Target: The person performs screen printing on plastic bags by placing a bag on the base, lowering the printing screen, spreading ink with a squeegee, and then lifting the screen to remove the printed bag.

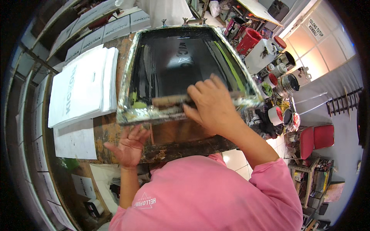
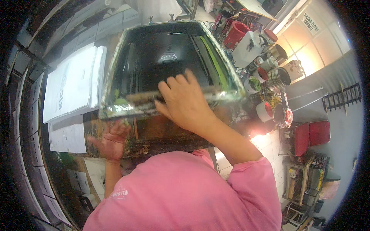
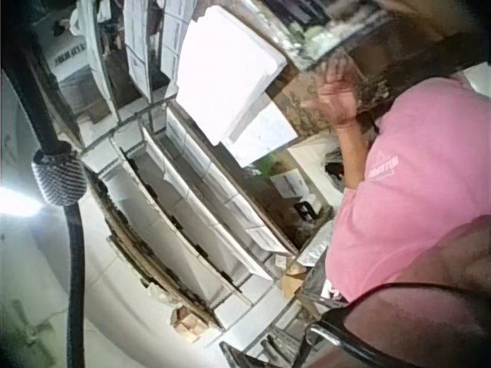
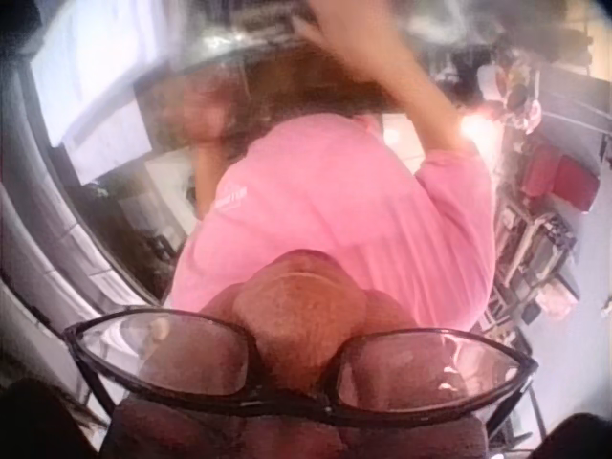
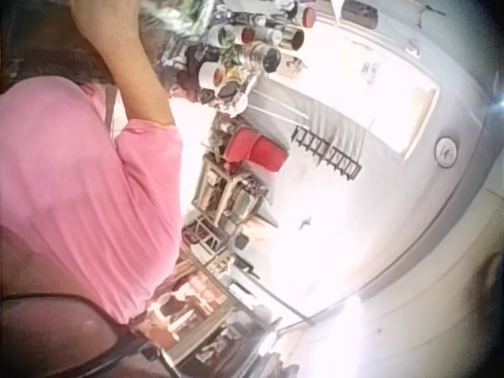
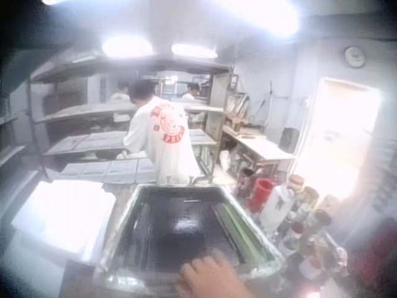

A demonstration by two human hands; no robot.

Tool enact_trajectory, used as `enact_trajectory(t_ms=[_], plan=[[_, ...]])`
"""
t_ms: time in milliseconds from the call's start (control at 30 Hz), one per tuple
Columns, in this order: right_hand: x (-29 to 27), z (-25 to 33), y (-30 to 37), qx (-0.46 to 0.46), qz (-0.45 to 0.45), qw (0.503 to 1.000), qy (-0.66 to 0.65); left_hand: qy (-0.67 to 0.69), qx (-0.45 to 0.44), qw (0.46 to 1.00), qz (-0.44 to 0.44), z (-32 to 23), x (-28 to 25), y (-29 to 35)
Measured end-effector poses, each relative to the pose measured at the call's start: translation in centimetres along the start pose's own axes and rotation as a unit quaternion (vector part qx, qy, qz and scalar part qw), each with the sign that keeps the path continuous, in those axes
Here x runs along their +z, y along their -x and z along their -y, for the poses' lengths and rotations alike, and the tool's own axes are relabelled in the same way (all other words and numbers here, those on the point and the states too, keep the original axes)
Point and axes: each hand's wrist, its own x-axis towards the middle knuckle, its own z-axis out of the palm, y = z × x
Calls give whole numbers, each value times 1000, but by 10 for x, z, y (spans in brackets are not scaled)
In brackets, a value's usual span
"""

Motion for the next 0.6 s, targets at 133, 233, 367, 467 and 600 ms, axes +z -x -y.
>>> enact_trajectory(t_ms=[133, 233, 367, 467, 600], plan=[[-30, -9, -50, -1, -153, 982, 114, -74, 59, 995, 10, -24, 54, -60], [-45, -18, -81, -32, -223, 967, 117, -443, 89, 890, -59, -19, 37, -85], [-65, -20, -106, -24, -182, 975, 125, -907, -7, 397, -142, 32, 1, -73], [-84, -34, -129, -72, -189, 969, 142, -945, -75, 296, -118, 54, -19, -63], [-103, -38, -166, 10, -140, 988, 65, -942, -131, 286, -116, 65, -23, -60]])
